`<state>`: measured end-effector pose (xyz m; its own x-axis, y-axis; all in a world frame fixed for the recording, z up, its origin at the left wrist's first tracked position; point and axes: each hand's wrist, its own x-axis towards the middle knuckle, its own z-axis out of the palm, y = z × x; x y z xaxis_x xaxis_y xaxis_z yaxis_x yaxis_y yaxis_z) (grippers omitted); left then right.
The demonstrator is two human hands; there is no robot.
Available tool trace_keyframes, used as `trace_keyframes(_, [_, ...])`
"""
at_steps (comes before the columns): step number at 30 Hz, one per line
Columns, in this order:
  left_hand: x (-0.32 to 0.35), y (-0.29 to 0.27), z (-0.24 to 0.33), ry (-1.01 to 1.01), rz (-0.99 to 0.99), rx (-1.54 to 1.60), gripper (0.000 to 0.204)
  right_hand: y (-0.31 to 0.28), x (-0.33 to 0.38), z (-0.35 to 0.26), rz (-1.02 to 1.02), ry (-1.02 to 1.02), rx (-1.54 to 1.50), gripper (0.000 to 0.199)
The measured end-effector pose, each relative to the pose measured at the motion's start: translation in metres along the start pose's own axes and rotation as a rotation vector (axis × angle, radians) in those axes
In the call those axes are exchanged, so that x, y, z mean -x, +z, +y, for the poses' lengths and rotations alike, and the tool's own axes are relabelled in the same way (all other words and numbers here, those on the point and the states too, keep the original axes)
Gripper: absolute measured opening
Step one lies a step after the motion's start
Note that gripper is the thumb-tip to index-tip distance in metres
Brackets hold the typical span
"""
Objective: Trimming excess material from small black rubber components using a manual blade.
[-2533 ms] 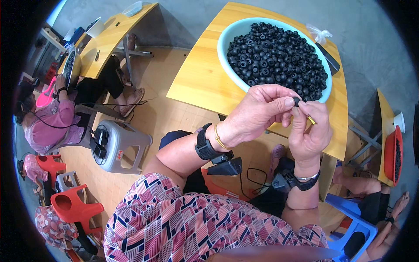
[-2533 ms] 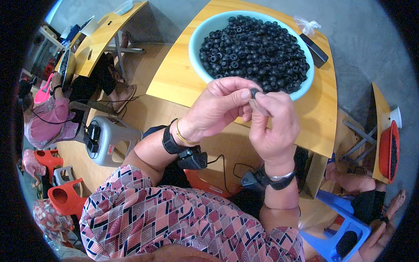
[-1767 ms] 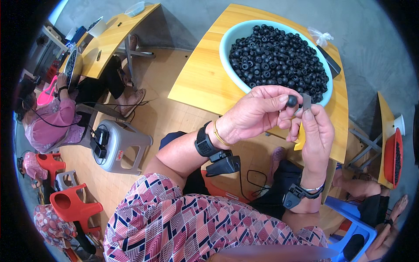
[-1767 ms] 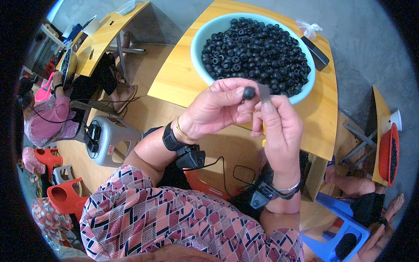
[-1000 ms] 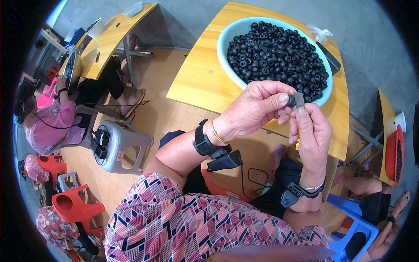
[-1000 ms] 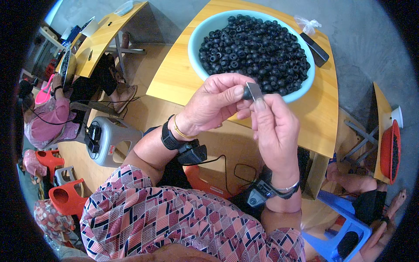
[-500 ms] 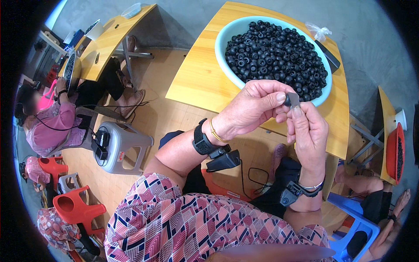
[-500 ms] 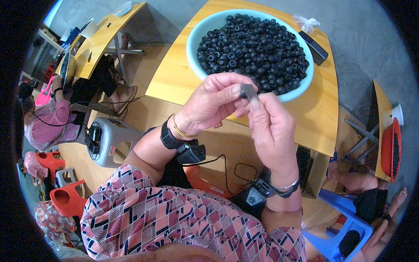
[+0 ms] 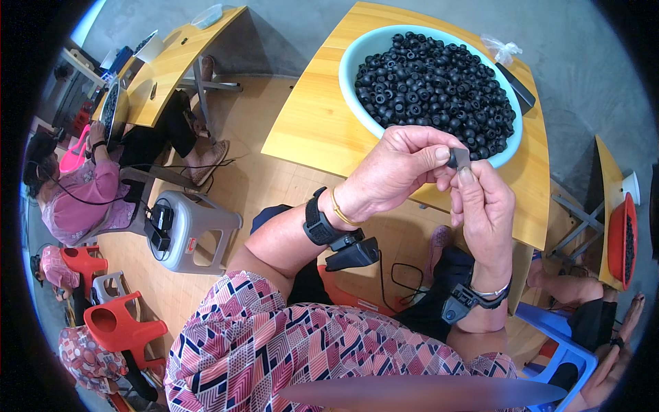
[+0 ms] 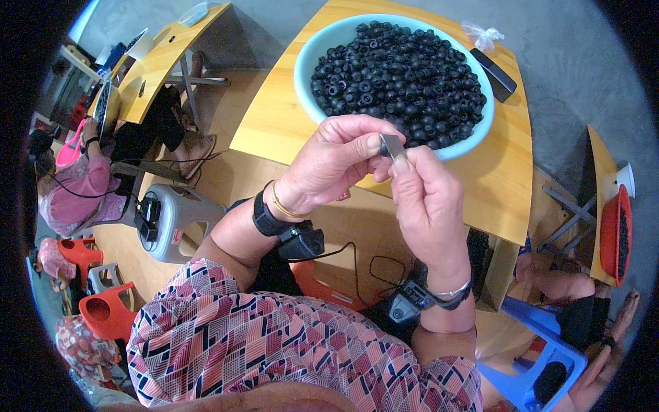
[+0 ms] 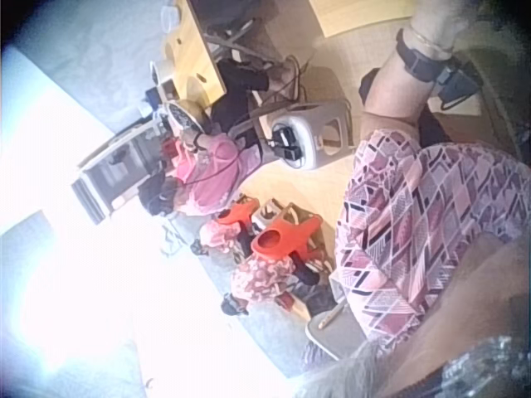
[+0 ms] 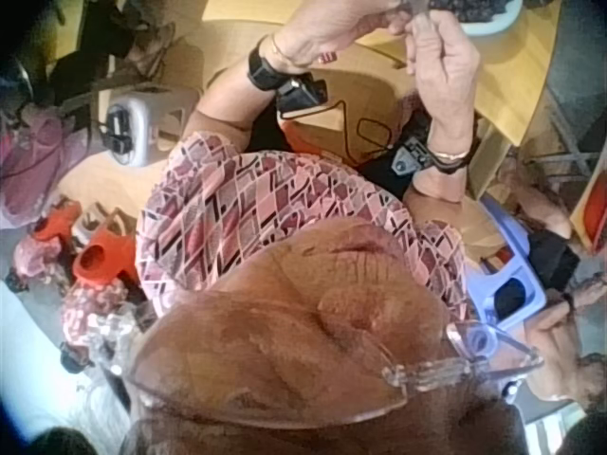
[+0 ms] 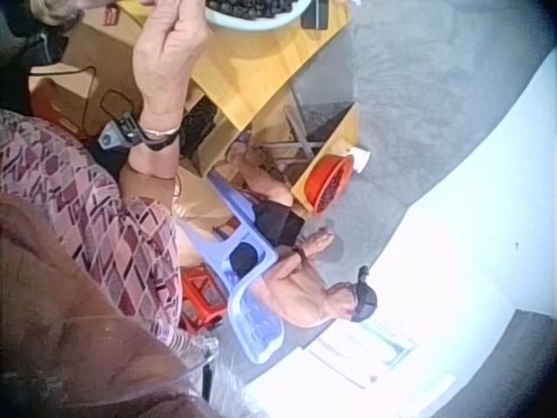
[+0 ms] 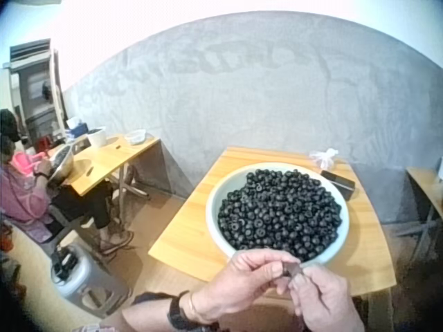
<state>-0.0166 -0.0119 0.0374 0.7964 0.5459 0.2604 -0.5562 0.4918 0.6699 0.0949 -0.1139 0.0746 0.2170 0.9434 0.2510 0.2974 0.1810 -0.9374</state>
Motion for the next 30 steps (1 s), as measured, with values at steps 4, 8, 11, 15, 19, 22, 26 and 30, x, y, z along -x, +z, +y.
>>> trace_keyframes(4, [-0.001,0.001,-0.003,0.015,0.02,-0.019,0.02,0.0,0.0,0.0,0.002,0.011,-0.014,0.022])
trace_keyframes(8, [-0.001,0.001,-0.005,0.03,0.048,-0.15,0.02,0.001,0.002,-0.002,-0.02,0.046,-0.017,0.021])
trace_keyframes(11, [0.0,0.004,-0.002,0.02,0.07,-0.01,0.02,0.003,0.003,0.0,-0.044,0.053,-0.074,0.021])
trace_keyframes(15, [-0.003,-0.001,0.0,-0.002,0.025,0.093,0.021,0.003,0.002,0.009,0.047,-0.1,-0.314,0.015])
trace_keyframes(19, [-0.001,0.006,0.003,-0.074,0.027,0.116,0.023,-0.006,-0.002,0.016,0.29,-0.344,0.292,0.021])
trace_keyframes(22, [0.0,0.008,0.001,-0.086,0.009,0.088,0.024,0.006,-0.003,0.002,0.269,-0.409,0.33,0.021])
trace_keyframes(26, [-0.001,0.005,0.001,-0.059,-0.059,-0.012,0.025,0.006,-0.005,0.001,0.251,-0.442,0.402,0.018])
trace_keyframes(30, [-0.002,0.006,0.001,-0.07,-0.046,-0.081,0.024,0.005,-0.006,0.002,0.262,-0.478,0.42,0.015])
